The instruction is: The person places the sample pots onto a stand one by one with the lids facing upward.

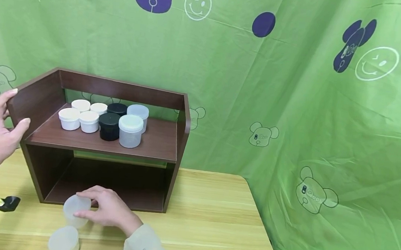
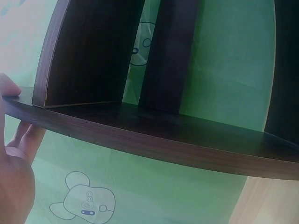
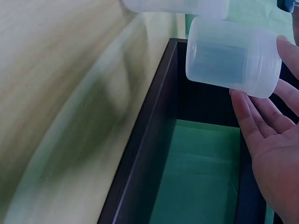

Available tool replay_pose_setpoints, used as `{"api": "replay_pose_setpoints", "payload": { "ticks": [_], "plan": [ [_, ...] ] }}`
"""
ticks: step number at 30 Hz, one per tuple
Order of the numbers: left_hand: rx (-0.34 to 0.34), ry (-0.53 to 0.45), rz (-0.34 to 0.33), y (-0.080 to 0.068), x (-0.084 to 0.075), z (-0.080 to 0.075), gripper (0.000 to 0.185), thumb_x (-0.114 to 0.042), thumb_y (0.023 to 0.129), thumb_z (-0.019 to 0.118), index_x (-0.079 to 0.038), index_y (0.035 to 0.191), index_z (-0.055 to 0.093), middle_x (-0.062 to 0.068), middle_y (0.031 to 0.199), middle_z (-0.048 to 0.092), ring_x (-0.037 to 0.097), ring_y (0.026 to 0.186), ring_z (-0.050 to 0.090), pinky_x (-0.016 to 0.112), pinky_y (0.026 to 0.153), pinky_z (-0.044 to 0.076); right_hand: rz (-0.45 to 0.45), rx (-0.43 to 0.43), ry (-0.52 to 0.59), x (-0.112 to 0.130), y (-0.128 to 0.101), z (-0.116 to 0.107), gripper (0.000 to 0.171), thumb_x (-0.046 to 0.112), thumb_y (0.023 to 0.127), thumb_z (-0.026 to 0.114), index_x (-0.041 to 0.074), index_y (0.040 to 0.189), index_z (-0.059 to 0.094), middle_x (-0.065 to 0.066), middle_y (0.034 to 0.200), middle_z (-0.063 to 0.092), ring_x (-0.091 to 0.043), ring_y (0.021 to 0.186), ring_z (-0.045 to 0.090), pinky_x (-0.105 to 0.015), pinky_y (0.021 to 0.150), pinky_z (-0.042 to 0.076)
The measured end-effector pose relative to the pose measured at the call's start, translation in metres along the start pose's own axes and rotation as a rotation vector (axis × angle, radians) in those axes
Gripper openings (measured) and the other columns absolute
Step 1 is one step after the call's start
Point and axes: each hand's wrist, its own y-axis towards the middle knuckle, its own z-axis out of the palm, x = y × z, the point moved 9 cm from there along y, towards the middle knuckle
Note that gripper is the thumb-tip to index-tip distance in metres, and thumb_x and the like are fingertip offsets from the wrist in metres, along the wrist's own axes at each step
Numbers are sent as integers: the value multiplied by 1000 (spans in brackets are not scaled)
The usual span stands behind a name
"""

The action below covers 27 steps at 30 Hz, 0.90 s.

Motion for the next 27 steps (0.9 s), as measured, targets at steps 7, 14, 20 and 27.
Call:
{"api": "replay_pose_setpoints", "payload": {
  "ticks": [7,14,20,27],
  "plan": [
    [-6,8,-9,-1,0,1,69,-12,98,59,-28,159,32,34,141,54,-13,104,41,-5,65,43,-33,-23,-25,7,-4,-19,51,40,97,72,19,142,64,8,138,65,4,117,58,-4,85,51],
    [-13,5,-5,0,1,0,69,-12,98,60,-27,159,33,37,137,55,-14,104,42,-6,65,43,-70,-54,-39,18,-9,-45,51,39,97,72,18,143,64,6,139,65,2,122,58,-3,89,48],
    [-12,-4,1,0,1,1,69,-11,98,60,-26,159,33,38,136,55,-13,104,42,-5,65,43,-111,-65,-18,27,-16,-71,50,34,96,74,16,142,64,4,140,65,-1,123,60,-6,95,49],
    [-25,4,14,0,1,-1,68,-11,97,60,-25,158,33,39,134,56,-15,104,42,-6,66,42,-136,-108,74,37,-24,-108,51,26,94,77,12,141,65,-1,139,65,-7,125,61,-14,101,52]
  ]
}}
